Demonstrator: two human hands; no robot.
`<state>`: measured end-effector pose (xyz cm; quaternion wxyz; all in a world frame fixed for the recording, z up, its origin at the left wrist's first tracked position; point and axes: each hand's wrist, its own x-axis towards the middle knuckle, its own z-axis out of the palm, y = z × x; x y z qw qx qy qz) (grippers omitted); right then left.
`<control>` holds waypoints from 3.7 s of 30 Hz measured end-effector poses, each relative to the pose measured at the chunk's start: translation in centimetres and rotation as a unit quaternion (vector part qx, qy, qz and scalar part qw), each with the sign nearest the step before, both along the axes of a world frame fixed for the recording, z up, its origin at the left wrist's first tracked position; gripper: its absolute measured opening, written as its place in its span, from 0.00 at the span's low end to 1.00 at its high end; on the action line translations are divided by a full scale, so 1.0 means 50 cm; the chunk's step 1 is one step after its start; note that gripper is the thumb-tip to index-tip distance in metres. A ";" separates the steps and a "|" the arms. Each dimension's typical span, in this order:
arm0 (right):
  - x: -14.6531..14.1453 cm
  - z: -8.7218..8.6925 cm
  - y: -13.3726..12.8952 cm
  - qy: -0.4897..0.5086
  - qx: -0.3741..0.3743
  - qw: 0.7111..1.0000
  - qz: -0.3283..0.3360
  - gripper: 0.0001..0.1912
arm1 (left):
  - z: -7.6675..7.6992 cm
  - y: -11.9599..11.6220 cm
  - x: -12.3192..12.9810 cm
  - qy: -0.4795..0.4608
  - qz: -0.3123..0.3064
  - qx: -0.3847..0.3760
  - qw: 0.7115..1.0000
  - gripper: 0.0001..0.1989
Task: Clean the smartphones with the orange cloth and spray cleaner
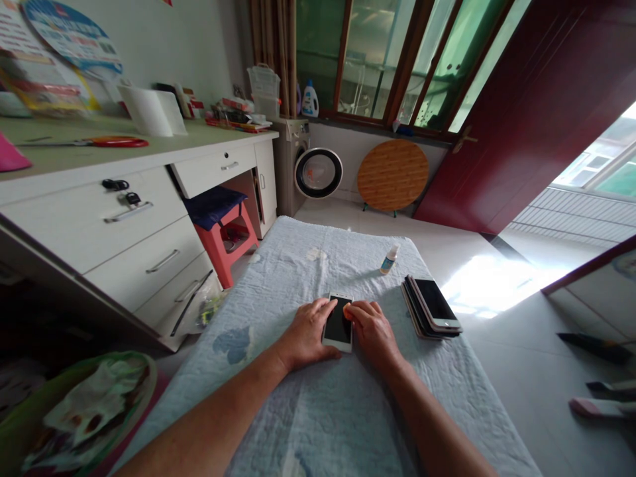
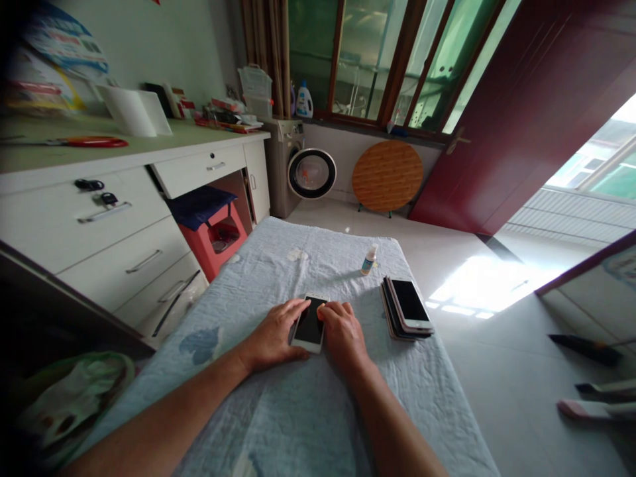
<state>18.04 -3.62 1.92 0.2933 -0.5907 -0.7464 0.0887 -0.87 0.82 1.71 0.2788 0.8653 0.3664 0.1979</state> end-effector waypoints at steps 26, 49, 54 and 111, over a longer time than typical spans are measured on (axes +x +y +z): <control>-0.026 0.036 -0.026 -0.061 -0.017 0.987 0.150 0.07 | -0.013 0.006 -0.004 0.008 0.003 -0.006 1.000 0.46; 0.012 0.013 0.009 -0.150 -0.027 0.988 -0.002 0.20 | -0.012 0.005 -0.002 0.028 -0.013 0.057 0.998 0.36; 0.015 0.005 0.021 -0.160 -0.040 0.986 -0.031 0.20 | -0.016 0.004 -0.001 0.044 -0.013 0.070 0.996 0.35; 0.015 0.012 0.024 -0.136 -0.023 0.990 -0.007 0.15 | -0.009 0.001 0.001 0.043 -0.010 0.071 0.996 0.35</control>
